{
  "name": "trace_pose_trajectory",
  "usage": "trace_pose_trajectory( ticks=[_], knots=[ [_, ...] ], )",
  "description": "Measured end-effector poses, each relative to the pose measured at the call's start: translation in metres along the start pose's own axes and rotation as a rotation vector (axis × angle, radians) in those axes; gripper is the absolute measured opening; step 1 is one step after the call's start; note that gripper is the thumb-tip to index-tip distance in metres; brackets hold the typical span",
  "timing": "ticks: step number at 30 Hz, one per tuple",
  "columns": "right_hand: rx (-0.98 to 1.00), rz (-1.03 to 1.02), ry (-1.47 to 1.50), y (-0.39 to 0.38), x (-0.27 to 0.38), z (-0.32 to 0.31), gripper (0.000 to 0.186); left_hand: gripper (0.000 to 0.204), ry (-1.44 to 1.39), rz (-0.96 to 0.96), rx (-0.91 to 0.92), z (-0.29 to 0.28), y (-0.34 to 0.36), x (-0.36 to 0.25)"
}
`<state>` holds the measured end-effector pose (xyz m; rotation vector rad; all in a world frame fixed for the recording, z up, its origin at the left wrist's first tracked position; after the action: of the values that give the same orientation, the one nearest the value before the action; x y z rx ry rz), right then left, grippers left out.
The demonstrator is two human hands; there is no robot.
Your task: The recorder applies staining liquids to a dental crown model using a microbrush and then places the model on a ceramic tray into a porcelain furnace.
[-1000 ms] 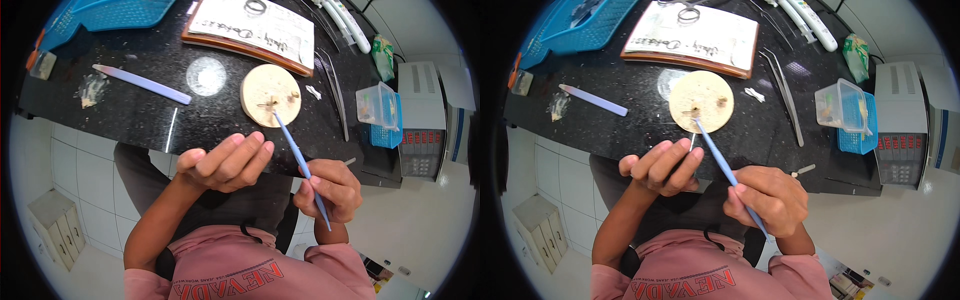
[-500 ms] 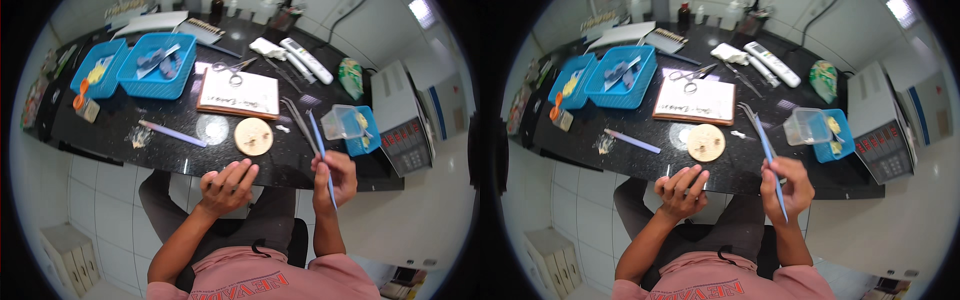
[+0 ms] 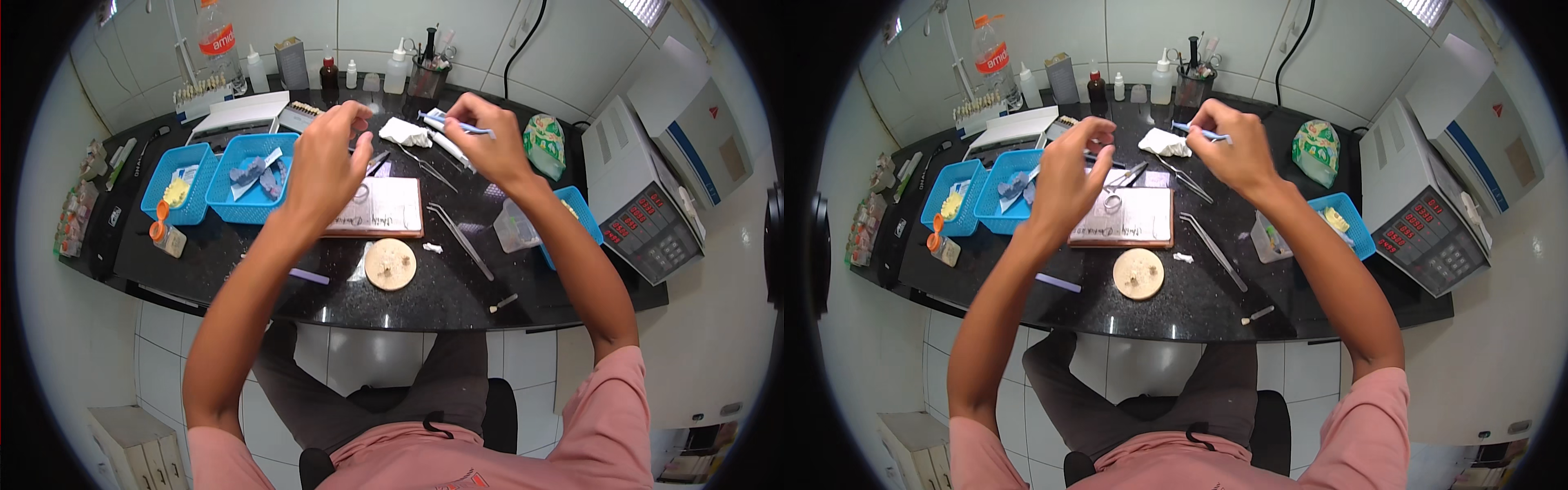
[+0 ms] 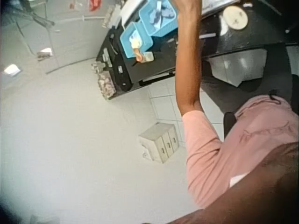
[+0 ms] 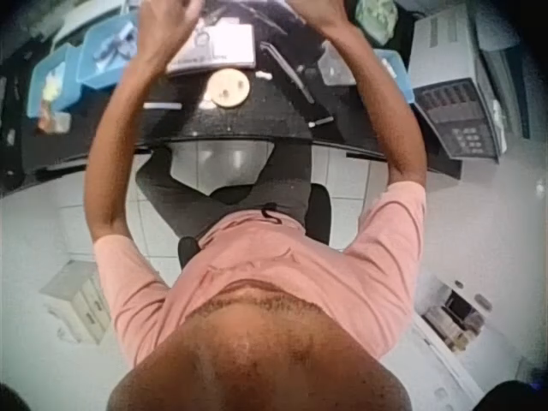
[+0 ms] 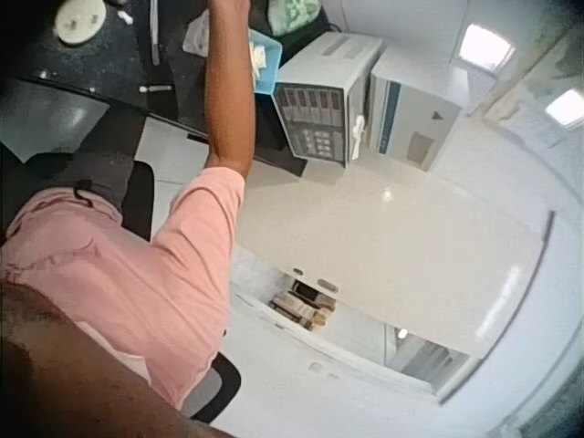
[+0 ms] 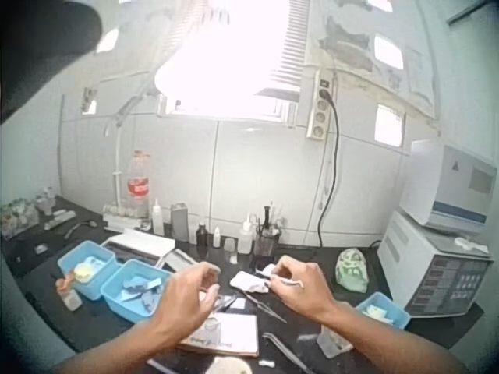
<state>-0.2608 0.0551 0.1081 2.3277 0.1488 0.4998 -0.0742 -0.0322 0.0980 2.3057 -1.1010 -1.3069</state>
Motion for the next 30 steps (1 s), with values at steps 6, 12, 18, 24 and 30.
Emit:
trace_pose_trajectory(
  ticks=[6,12,18,24,30],
  knots=[
    [0.114,-0.057,-0.007,0.015,-0.042,0.070,0.015,0.017,0.323,-0.132,0.379,0.116,0.056,0.068],
    [0.256,-0.283,0.057,0.008,-0.038,0.092,0.014,0.023,0.560,0.110,0.473,0.152,0.046,0.060],
    [0.348,-0.269,0.065,0.005,-0.041,0.073,0.015,0.031,0.575,0.054,0.509,0.147,0.046,0.062],
    [0.201,-0.066,0.110,0.012,-0.052,0.067,0.014,0.035,0.548,0.057,0.544,0.149,0.044,0.063],
    [-0.011,0.098,0.044,0.009,-0.077,0.027,0.016,0.035,0.570,0.048,0.529,0.150,0.044,0.064]
  ],
)
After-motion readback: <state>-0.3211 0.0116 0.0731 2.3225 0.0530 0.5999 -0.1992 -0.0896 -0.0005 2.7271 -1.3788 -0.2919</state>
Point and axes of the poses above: each hand's wrist, its own y-axis towards the middle knuckle, its own z-axis out of the palm, x = y × z, the point moved 10 cm from there along y, towards the middle knuckle, and after that the axes turned 15 degrees about -z, right-handed, at the moved point
